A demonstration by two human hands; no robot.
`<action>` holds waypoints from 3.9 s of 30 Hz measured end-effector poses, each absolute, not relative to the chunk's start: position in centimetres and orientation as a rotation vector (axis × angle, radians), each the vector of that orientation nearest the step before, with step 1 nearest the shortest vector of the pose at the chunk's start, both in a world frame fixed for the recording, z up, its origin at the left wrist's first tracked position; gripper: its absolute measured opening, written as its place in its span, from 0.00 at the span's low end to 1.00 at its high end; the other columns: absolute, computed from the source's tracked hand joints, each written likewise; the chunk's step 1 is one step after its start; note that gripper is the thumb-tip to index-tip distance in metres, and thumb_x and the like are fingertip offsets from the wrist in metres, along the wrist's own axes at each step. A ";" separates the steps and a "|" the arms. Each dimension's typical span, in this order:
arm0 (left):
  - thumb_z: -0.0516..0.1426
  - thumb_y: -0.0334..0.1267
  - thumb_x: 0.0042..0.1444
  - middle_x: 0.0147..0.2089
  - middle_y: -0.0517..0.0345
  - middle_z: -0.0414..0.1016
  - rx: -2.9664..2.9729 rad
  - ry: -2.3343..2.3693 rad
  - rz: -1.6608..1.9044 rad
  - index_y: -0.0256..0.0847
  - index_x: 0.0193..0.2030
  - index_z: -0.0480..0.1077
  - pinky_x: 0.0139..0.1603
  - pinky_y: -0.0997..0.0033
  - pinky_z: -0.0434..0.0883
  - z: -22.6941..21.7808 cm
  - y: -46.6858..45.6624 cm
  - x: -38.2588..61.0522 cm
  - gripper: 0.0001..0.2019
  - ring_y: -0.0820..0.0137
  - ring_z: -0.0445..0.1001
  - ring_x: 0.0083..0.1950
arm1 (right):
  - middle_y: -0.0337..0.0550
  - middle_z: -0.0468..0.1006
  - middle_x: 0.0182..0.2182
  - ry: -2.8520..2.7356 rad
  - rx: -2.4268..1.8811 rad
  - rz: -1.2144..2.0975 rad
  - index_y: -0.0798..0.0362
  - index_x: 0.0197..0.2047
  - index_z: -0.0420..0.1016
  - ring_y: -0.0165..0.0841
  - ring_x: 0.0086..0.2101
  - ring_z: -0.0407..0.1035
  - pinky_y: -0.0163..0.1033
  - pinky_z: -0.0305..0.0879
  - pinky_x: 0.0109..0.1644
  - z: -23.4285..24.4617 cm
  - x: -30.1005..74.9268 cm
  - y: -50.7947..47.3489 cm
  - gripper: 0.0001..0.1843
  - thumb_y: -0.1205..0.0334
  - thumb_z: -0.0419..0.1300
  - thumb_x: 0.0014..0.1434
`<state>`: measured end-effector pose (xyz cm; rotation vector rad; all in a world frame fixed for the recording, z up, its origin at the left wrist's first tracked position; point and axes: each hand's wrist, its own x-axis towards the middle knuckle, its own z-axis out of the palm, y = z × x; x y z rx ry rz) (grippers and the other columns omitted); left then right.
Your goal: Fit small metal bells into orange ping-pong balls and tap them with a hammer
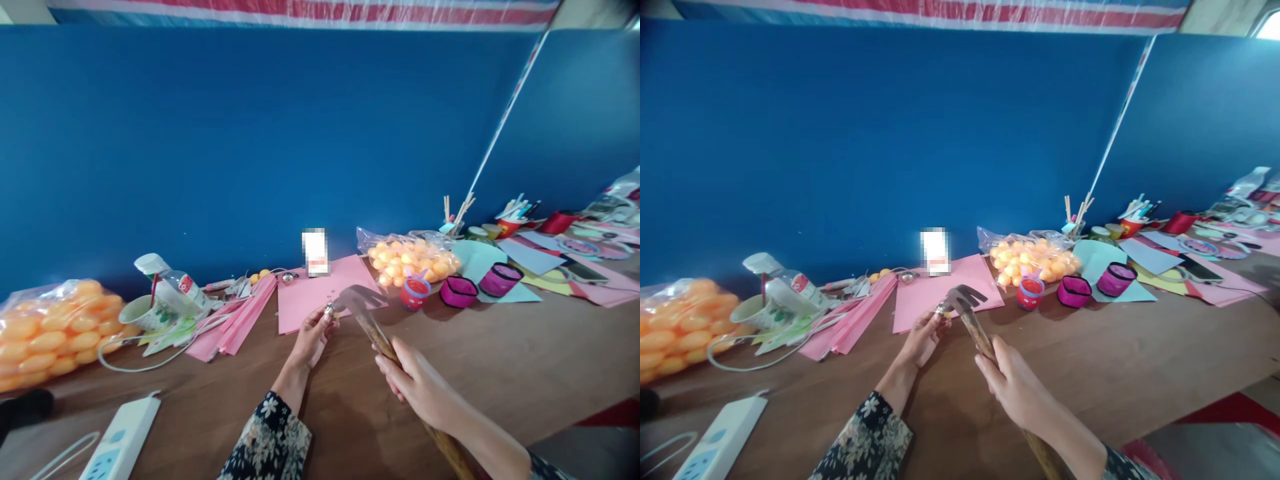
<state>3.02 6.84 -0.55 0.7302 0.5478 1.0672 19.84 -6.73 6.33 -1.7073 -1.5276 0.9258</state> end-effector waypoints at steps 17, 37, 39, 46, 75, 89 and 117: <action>0.62 0.31 0.45 0.42 0.55 0.75 0.705 0.464 1.052 0.42 0.50 0.69 0.48 0.69 0.65 -0.7 6.8 3.2 0.22 0.71 0.72 0.43 | 0.33 0.64 0.20 -1.532 -1.687 0.960 0.52 0.34 0.61 0.28 0.21 0.62 0.33 0.60 0.24 6.3 20.0 -6.4 0.15 0.49 0.46 0.59; 0.63 0.28 0.41 0.42 0.55 0.76 0.757 0.531 1.097 0.42 0.45 0.71 0.41 0.74 0.66 -0.5 6.9 3.2 0.21 0.72 0.73 0.40 | 0.36 0.68 0.22 -1.548 -1.732 0.894 0.52 0.36 0.64 0.29 0.21 0.64 0.33 0.60 0.25 6.1 19.6 -6.4 0.15 0.49 0.48 0.57; 0.64 0.27 0.40 0.41 0.56 0.76 0.772 0.545 1.108 0.41 0.44 0.72 0.41 0.74 0.66 -0.7 6.9 3.2 0.21 0.72 0.73 0.40 | 0.37 0.69 0.22 -1.551 -1.737 0.884 0.52 0.36 0.64 0.29 0.21 0.65 0.33 0.61 0.25 6.0 19.6 -6.5 0.15 0.49 0.48 0.57; 0.65 0.26 0.37 0.40 0.57 0.76 0.799 0.581 1.145 0.40 0.39 0.72 0.43 0.74 0.64 -1.3 7.1 3.5 0.18 0.72 0.72 0.41 | 0.36 0.68 0.20 -1.547 -1.752 0.874 0.52 0.35 0.63 0.30 0.21 0.65 0.34 0.61 0.25 6.0 19.4 -6.3 0.15 0.48 0.49 0.56; 0.65 0.31 0.40 0.36 0.59 0.74 0.715 0.569 1.122 0.39 0.37 0.68 0.41 0.75 0.67 -0.7 7.0 3.1 0.16 0.74 0.74 0.38 | 0.34 0.66 0.21 -1.491 -1.687 0.950 0.52 0.36 0.62 0.28 0.22 0.64 0.32 0.61 0.25 5.1 18.6 -7.1 0.15 0.49 0.46 0.59; 0.63 0.29 0.43 0.43 0.56 0.75 0.713 0.504 1.101 0.43 0.49 0.68 0.46 0.74 0.67 -0.2 6.8 3.0 0.23 0.73 0.73 0.43 | 0.34 0.67 0.22 -1.465 -1.660 0.963 0.53 0.38 0.62 0.27 0.20 0.63 0.32 0.60 0.24 5.6 18.9 -6.9 0.16 0.48 0.46 0.60; 0.63 0.32 0.44 0.41 0.56 0.76 0.710 0.499 1.077 0.41 0.43 0.71 0.48 0.68 0.65 -0.8 6.9 3.0 0.17 0.70 0.73 0.43 | 0.34 0.66 0.21 -1.450 -1.664 0.933 0.53 0.36 0.62 0.27 0.19 0.63 0.31 0.59 0.22 5.6 19.2 -6.6 0.15 0.49 0.46 0.59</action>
